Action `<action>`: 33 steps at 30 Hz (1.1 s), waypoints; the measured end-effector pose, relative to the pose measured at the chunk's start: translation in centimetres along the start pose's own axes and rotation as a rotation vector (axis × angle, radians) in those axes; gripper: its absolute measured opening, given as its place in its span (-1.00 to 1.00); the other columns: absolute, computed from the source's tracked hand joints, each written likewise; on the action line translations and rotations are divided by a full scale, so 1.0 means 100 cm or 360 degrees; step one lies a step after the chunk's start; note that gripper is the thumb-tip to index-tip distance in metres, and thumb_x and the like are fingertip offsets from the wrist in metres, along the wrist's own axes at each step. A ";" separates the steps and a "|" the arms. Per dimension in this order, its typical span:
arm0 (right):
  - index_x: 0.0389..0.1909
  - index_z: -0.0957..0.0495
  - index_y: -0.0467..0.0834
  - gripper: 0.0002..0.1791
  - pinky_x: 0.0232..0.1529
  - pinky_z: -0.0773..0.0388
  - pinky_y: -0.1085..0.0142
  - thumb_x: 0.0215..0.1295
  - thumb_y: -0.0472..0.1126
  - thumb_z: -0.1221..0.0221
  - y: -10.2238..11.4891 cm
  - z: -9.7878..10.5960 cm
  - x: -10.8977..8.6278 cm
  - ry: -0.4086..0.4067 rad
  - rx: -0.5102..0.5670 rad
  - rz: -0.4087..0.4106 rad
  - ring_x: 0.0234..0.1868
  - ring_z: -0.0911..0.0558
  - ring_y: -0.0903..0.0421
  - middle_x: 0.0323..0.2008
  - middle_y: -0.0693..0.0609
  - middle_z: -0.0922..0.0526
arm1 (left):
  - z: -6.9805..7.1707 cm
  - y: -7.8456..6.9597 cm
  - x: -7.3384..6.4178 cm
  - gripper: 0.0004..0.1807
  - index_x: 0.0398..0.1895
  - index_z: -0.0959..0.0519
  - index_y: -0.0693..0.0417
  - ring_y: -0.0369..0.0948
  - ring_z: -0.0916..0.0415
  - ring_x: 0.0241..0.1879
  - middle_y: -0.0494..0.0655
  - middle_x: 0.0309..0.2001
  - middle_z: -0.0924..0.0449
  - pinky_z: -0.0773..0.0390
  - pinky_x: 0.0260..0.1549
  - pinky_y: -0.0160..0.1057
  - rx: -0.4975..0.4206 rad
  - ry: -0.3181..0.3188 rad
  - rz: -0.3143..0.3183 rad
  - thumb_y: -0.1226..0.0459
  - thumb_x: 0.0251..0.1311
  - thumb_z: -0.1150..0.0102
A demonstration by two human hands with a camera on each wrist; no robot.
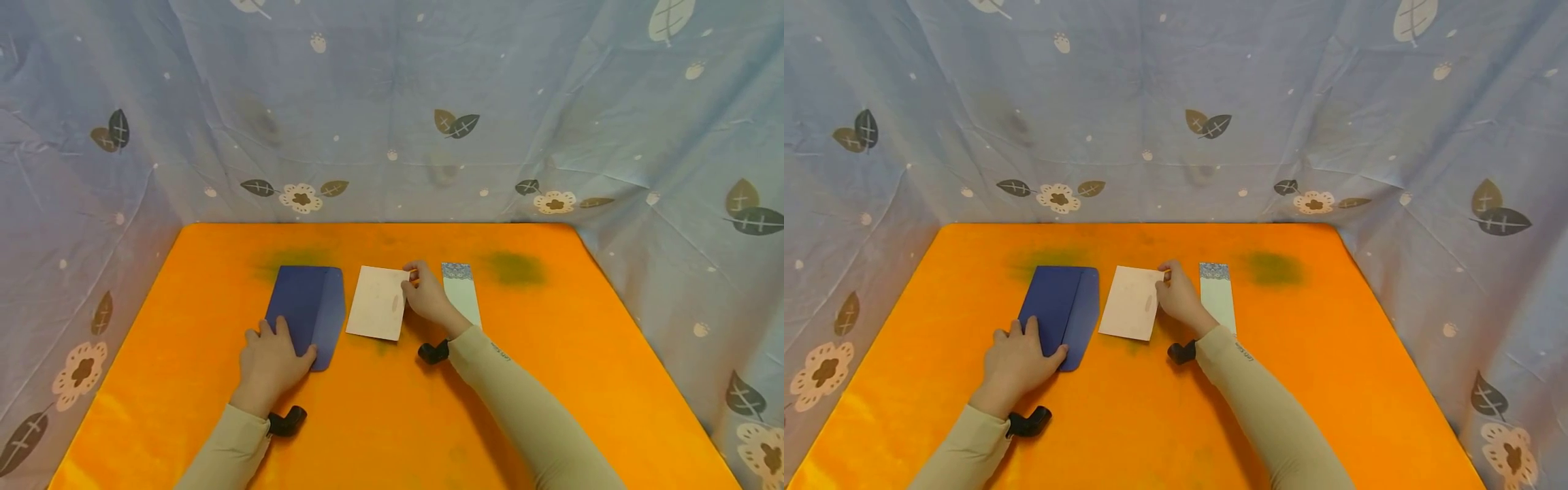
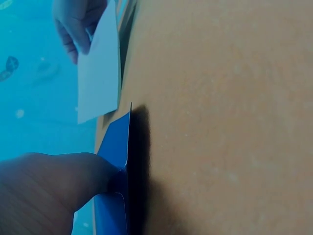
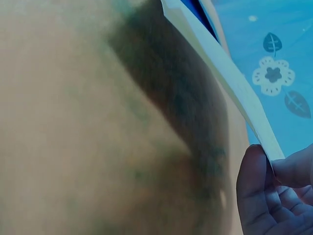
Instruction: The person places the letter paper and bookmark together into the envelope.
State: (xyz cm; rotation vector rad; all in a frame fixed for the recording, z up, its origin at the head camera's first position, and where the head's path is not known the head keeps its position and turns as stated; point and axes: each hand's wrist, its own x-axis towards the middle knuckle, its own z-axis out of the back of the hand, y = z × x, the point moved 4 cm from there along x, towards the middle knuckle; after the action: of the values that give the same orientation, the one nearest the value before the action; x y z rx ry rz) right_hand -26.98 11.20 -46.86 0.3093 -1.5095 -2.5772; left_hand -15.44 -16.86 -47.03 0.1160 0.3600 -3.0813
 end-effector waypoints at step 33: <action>0.44 -0.06 -0.22 -0.25 -0.27 -0.64 0.22 0.33 -0.22 -0.20 0.026 -0.053 0.001 0.0083 0.0170 -0.0114 -0.36 -0.66 -0.03 -0.10 -0.12 -0.44 | 0.000 -0.001 0.001 0.03 0.34 -0.17 0.52 0.46 -0.18 0.07 0.63 0.22 -0.14 -0.47 -0.20 0.31 -0.0034 0.0010 0.0050 -0.16 0.09 -0.19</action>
State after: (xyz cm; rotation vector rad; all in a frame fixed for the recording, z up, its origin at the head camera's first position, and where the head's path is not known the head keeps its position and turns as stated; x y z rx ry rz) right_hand -25.77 5.43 -47.13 0.4465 -1.6500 -2.5250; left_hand -15.55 -16.81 -46.99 0.1294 0.3876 -3.0457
